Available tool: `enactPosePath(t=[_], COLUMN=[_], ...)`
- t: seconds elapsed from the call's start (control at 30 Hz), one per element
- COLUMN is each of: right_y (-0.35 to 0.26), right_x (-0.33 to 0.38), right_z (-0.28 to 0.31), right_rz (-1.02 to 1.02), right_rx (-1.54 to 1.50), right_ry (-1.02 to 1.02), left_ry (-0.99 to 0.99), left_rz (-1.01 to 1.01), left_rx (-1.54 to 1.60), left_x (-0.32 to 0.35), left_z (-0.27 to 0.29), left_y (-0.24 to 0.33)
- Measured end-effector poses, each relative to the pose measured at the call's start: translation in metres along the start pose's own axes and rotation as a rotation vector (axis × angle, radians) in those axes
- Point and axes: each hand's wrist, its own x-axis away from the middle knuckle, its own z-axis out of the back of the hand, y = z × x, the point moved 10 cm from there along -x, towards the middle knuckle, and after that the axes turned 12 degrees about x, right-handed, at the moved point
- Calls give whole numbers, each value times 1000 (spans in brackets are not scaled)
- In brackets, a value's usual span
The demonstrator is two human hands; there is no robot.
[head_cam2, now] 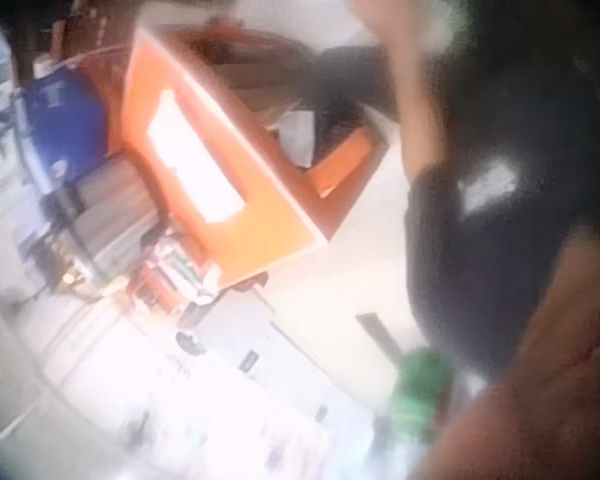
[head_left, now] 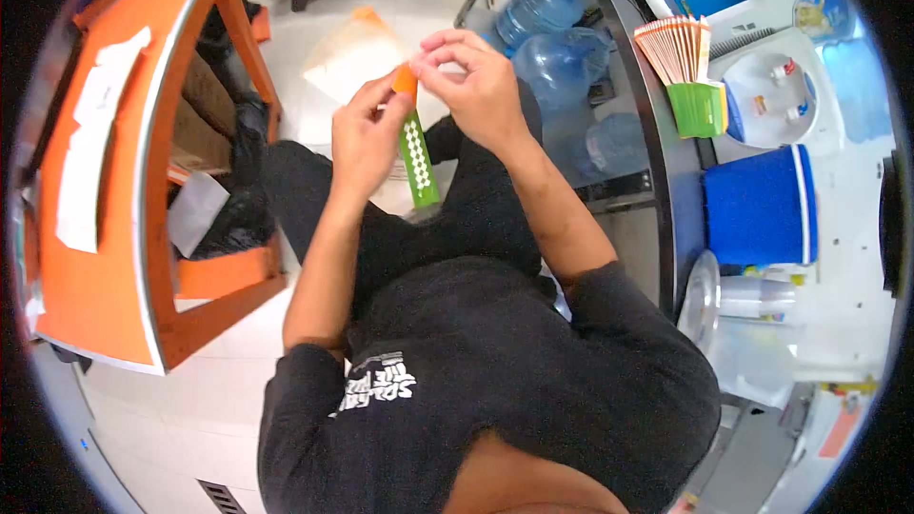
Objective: The person assembles cardboard food boxes by hand, folding the flaps and sides to create the box shape, then stacks the finished boxes on a counter.
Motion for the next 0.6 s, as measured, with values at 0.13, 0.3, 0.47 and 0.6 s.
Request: enactPosePath(t=[0.13,0.3,0.47,0.6], right_y=[14,26,23,30], right_x=[8,11,3,2], right_z=[0,-16,-5,9], right_rz=[-50,-83,-71,-5], right_rx=[57,-16,128,213], right_ry=[-21,-99,-10,64], left_ry=[-84,-188,-253,-256], left_rz=[276,392,390,342], left_rx=[352,449,423,230], left_x=[6,3,-15,-26], left_z=[-10,-11,-19,-28], left_y=[-28,-43,-42,-36])
